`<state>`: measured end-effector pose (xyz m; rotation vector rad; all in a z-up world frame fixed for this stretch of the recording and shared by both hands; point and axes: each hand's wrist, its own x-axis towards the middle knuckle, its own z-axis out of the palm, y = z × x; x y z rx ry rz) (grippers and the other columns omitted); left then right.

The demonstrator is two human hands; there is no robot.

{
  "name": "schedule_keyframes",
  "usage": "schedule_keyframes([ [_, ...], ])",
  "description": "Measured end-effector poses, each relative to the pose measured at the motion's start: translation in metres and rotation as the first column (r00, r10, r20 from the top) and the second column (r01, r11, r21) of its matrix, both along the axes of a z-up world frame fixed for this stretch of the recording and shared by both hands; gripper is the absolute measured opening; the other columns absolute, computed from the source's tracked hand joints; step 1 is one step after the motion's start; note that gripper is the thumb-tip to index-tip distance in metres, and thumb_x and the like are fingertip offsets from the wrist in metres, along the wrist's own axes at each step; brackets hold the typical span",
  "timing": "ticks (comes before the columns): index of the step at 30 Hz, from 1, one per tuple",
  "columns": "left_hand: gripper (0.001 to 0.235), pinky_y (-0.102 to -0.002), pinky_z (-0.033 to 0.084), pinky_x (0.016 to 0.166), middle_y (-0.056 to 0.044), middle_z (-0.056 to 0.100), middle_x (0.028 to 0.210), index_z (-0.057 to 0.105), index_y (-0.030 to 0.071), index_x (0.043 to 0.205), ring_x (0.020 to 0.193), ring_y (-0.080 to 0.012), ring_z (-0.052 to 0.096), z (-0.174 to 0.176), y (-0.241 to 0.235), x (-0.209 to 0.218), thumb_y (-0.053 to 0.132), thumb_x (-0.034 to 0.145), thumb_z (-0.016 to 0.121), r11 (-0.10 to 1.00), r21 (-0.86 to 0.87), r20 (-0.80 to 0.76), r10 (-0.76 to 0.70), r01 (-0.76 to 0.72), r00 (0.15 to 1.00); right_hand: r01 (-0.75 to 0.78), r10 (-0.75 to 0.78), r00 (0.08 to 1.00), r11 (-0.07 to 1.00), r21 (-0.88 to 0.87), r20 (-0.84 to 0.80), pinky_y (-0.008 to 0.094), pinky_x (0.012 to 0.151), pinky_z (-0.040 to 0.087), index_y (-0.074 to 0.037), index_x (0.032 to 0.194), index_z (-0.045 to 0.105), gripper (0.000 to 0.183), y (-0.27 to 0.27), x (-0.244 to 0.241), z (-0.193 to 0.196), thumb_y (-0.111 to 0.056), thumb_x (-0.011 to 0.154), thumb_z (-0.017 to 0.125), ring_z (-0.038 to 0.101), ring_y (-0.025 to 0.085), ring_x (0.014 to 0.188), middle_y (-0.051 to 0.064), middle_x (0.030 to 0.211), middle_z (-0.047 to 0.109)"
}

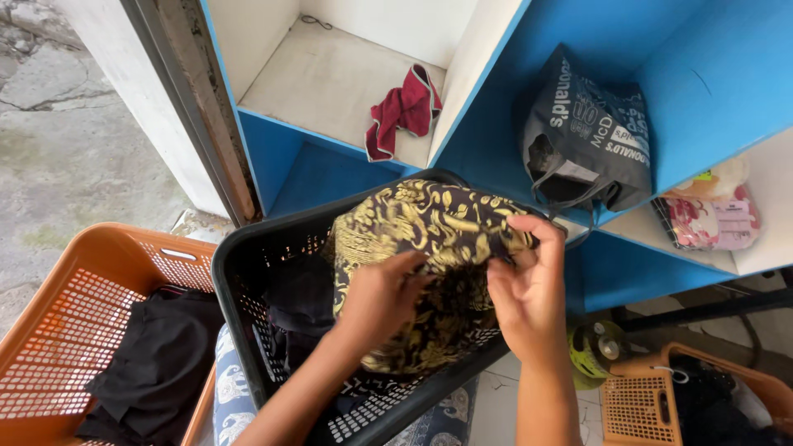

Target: The person folds two patterned garments by hand. They unfold, align, and fold each item into a compact rectangle, then place the finished pieces into an orange basket.

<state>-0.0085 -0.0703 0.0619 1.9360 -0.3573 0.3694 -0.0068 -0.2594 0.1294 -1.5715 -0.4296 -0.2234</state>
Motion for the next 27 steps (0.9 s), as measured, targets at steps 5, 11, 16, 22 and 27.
schedule_keyframes([
  [5,0.041,-0.029,0.054,0.072,-0.008,0.072,0.086,0.073,0.005,0.113,0.076,-0.0104,0.067,0.025,0.036,0.012,0.04,0.093,0.068,0.794,-0.593,-0.372,-0.415,0.131,0.83,0.568,-0.434,0.799,0.32,-0.758,0.416,0.042,0.083,0.052,-0.017,0.12,0.063,0.045,-0.006,-0.002,0.01,-0.008,0.08,0.081,0.063,0.029,0.105,0.008,0.111,0.066],
  [11,0.07,-0.037,0.05,0.058,-0.007,0.062,0.057,0.074,0.007,0.094,0.055,-0.0225,0.064,0.089,0.053,0.005,0.072,0.067,0.077,0.93,0.354,-0.112,0.145,-0.097,0.983,0.672,-0.411,0.716,0.185,-0.717,0.564,0.045,0.073,0.052,-0.023,0.12,0.07,0.053,0.003,-0.02,0.031,-0.01,0.07,0.08,0.065,0.032,0.089,0.009,0.091,0.064],
  [16,0.096,-0.051,0.039,0.098,-0.02,0.062,0.11,0.058,-0.001,0.118,0.109,-0.034,0.056,0.1,0.041,-0.009,0.075,0.06,0.074,0.885,0.11,0.608,0.3,-0.452,0.735,0.664,-0.247,0.717,0.523,-0.534,0.651,0.035,0.078,0.056,-0.012,0.12,0.067,0.042,0.004,-0.023,0.054,0.002,0.08,0.065,0.065,0.036,0.096,0.023,0.108,0.065],
  [22,0.034,-0.056,0.025,0.124,0.002,0.062,0.128,0.059,0.021,0.118,0.128,-0.0178,0.058,0.059,-0.011,-0.006,0.015,0.086,0.071,0.756,0.417,0.563,0.221,-0.504,0.797,0.402,-0.253,0.911,0.716,-0.571,0.324,0.033,0.073,0.056,-0.009,0.115,0.067,0.036,-0.001,-0.017,0.055,0.004,0.081,0.06,0.075,0.021,0.078,0.013,0.089,0.075],
  [27,0.062,-0.046,0.05,0.097,-0.004,0.06,0.129,0.057,0.021,0.13,0.122,-0.0286,0.058,0.046,0.067,0.015,0.002,0.071,0.064,0.724,0.682,-0.172,0.027,0.1,0.985,0.713,-0.257,0.699,0.178,-0.678,0.668,0.044,0.076,0.053,-0.016,0.102,0.069,0.038,-0.059,-0.002,0.056,0.001,0.068,0.066,0.07,0.037,0.099,0.01,0.104,0.077],
])
